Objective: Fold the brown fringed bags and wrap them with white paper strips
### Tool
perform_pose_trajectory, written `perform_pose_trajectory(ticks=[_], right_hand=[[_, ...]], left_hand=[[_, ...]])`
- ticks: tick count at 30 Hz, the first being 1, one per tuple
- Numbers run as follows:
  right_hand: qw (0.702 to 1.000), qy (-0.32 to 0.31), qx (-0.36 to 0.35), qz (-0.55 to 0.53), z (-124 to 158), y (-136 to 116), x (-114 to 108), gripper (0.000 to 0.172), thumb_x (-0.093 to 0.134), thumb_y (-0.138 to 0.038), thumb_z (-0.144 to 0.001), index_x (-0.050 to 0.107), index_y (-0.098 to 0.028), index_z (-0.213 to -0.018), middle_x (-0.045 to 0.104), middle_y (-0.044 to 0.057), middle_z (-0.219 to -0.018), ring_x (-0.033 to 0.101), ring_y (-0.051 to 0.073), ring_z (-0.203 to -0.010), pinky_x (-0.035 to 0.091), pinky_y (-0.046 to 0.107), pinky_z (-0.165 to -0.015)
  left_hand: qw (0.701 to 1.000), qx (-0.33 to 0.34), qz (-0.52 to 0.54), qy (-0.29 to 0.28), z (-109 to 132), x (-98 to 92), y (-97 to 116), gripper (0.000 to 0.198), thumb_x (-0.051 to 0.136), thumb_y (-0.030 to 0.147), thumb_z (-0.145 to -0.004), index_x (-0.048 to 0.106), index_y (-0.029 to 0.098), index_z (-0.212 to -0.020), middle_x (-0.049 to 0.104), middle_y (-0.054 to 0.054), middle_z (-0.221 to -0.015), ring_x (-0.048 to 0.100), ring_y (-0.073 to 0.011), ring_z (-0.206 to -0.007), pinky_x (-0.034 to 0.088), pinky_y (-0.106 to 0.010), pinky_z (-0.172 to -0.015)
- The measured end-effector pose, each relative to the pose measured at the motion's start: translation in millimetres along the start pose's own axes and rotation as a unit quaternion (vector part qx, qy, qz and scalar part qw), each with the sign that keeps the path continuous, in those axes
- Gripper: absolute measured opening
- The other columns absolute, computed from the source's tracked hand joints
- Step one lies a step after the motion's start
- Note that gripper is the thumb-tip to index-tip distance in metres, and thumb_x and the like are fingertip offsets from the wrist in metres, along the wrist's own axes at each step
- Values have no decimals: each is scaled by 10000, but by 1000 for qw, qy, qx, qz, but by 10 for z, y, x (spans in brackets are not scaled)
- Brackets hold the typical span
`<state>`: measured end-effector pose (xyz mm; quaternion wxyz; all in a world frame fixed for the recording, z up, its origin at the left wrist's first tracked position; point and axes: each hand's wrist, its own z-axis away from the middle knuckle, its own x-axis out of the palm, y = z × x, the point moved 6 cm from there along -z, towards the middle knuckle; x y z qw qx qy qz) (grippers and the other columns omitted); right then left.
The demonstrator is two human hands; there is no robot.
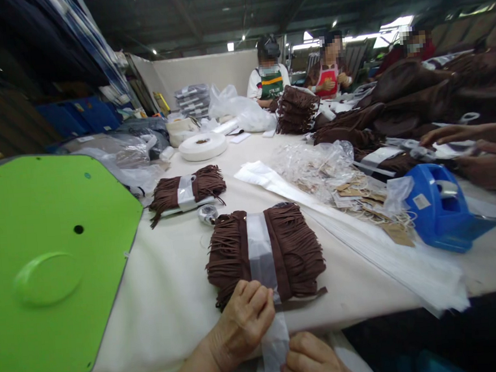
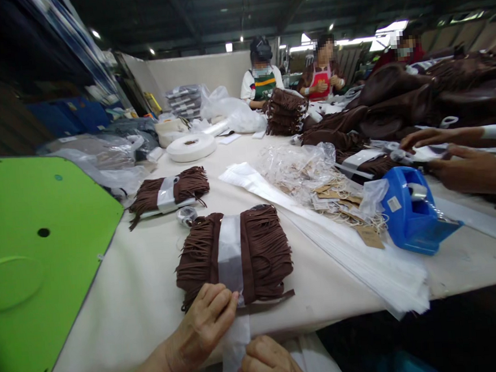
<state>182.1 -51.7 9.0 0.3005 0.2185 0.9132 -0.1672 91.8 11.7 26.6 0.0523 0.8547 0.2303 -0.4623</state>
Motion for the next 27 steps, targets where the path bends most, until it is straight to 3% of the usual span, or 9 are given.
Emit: perform_pose_trajectory(ticks=[8, 13, 15, 17, 20, 23, 27], right_hand=[[999, -8, 36, -31, -177, 94, -184, 235, 417, -113, -897, 629, -107, -799, 602, 45, -614, 509, 145, -622, 440, 241, -537], [989, 18, 126, -70, -479, 419, -279, 255, 385, -123, -899, 637, -116, -861, 595, 73, -702, 514, 155, -692, 469, 261, -613], [982, 18, 173, -71, -552, 580, -250, 223, 422, -135, -889, 643, -146, -868, 589, 57, -716, 528, 146, -693, 468, 245, -611], [973, 10, 221, -61, -571, 719, -185, 196, 455, -152, -882, 649, -177, -865, 597, 42, -741, 551, 137, -701, 468, 223, -605], [958, -13, 280, -57, -526, 853, -56, 208, 452, -195, -897, 651, -200, -838, 597, 30, -750, 571, 123, -683, 455, 193, -574], [945, -39, 320, -46, -459, 912, 65, 221, 452, -221, -904, 648, -205, -803, 579, 17, -710, 564, 117, -642, 429, 191, -555], [936, -51, 347, -5, -390, 961, 162, 226, 463, -243, -905, 632, -206, -759, 578, 10, -679, 565, 125, -642, 413, 208, -588]], left_hand=[[1000, 17, -5, 16, 90, 19, 27, 269, 359, 64, -872, 586, -2, -1001, 561, -119, -905, 511, -218, -892, 478, -334, -749], [998, -25, 55, -13, 131, -62, -10, 363, 317, 95, -850, 526, -13, -1126, 590, -144, -957, 531, -236, -929, 451, -399, -813], [991, -87, 104, 2, 133, -102, -65, 451, 367, 138, -832, 406, -45, -1242, 592, -155, -962, 544, -227, -917, 428, -427, -838], [976, -165, 133, 53, 146, -123, -138, 558, 421, 167, -846, 255, -58, -1328, 598, -113, -875, 563, -186, -840, 419, -407, -847], [949, -252, 140, 129, 190, -81, -217, 566, 462, 153, -873, 223, -7, -1359, 572, -11, -705, 554, -132, -696, 435, -339, -795], [942, -271, 129, 151, 221, 4, -236, 497, 462, 126, -877, 299, 22, -1335, 585, -3, -687, 552, -120, -670, 445, -307, -755], [962, -219, 55, 152, 241, 26, -187, 439, 483, 96, -865, 378, 15, -1283, 638, -91, -852, 571, -140, -790, 453, -300, -756]])
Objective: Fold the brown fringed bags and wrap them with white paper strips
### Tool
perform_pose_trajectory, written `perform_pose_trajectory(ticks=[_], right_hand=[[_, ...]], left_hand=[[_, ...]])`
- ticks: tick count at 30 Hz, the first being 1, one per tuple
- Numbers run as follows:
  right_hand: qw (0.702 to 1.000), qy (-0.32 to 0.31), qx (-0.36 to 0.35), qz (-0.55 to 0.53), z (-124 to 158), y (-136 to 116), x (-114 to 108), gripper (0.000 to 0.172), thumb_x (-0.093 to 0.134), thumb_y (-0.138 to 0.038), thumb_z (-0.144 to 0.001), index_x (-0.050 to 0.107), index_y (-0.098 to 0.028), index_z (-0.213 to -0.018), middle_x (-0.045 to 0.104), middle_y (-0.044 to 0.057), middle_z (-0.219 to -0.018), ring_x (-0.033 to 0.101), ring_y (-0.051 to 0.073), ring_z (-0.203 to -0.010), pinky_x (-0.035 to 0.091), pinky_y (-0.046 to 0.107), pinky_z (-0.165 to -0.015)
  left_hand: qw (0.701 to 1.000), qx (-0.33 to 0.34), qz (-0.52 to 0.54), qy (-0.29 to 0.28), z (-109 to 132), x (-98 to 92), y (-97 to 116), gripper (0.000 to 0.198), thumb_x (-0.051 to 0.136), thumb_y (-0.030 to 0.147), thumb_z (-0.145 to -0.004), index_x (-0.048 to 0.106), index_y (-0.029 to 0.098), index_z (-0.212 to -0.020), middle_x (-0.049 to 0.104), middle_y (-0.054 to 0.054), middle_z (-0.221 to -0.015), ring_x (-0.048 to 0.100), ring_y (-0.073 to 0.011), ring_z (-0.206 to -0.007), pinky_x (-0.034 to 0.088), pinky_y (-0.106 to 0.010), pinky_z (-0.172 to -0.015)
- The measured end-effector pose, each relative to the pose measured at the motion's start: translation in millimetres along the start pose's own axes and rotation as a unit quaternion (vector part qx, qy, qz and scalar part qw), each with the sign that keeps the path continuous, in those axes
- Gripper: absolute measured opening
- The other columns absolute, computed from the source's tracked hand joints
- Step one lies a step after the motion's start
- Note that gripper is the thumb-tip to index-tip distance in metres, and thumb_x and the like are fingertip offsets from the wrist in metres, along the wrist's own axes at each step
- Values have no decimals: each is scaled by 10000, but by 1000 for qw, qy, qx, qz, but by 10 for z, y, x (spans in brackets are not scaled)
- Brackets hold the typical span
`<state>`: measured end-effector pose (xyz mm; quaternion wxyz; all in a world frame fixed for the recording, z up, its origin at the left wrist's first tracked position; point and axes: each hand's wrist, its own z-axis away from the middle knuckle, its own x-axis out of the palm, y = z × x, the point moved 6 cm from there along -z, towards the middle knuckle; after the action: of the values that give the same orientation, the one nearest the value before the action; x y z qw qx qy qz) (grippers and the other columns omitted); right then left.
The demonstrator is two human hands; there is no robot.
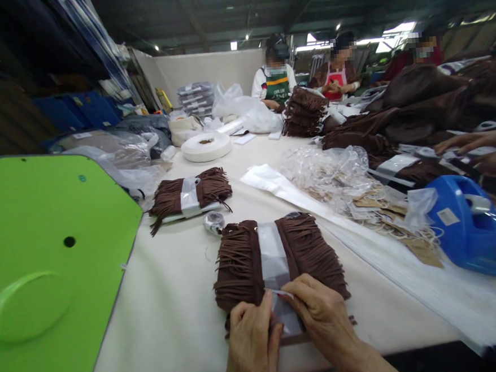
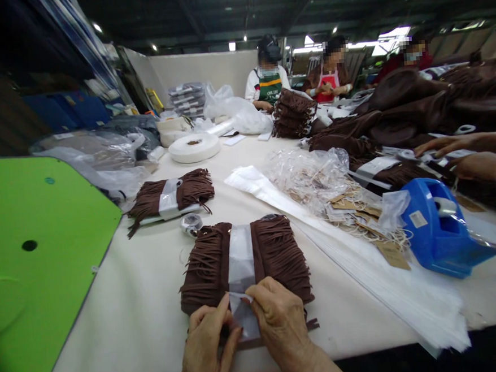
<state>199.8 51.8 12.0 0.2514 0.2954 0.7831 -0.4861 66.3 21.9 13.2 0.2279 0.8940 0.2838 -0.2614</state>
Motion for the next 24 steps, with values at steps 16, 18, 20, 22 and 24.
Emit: perform_pose_trajectory(ticks=[16, 18, 20, 22, 24], right_hand=[[1000, 4, 22, 19, -35, 116, 73, 216, 506, -280, -885, 594, -210, -701, 588, -23, -632, 575, 103, -595, 396, 199, -559], [999, 4, 27, 17, -43, 119, 71, 212, 515, -288, -879, 599, -215, -698, 592, -27, -629, 578, 104, -582, 398, 201, -548], [999, 1, 35, 14, -47, 126, 75, 210, 524, -293, -873, 599, -217, -692, 599, -26, -633, 585, 108, -586, 400, 205, -548], [999, 0, 43, 13, -49, 132, 80, 206, 529, -293, -870, 601, -221, -690, 602, -28, -635, 588, 109, -588, 399, 206, -548], [999, 2, 41, 19, -49, 129, 80, 202, 530, -288, -867, 601, -225, -689, 601, -31, -632, 588, 108, -585, 394, 207, -544]], left_hand=[[982, 140, -116, 52, 97, 186, 157, 358, 314, 47, -886, 659, 84, -801, 674, -99, -839, 588, -207, -935, 357, -355, -900], [982, 144, -114, 41, 122, 201, 144, 357, 311, 45, -882, 657, 93, -811, 673, -103, -867, 586, -206, -946, 358, -364, -902], [982, 155, -109, 31, 124, 193, 139, 366, 298, 42, -881, 654, 98, -814, 673, -108, -901, 587, -204, -950, 359, -369, -897], [980, 169, -106, 24, 114, 183, 145, 370, 291, 42, -882, 651, 94, -816, 671, -118, -934, 590, -217, -967, 373, -362, -866], [978, 172, -116, 20, 103, 190, 148, 355, 301, 47, -881, 648, 90, -817, 671, -129, -951, 590, -243, -1002, 390, -350, -828]])
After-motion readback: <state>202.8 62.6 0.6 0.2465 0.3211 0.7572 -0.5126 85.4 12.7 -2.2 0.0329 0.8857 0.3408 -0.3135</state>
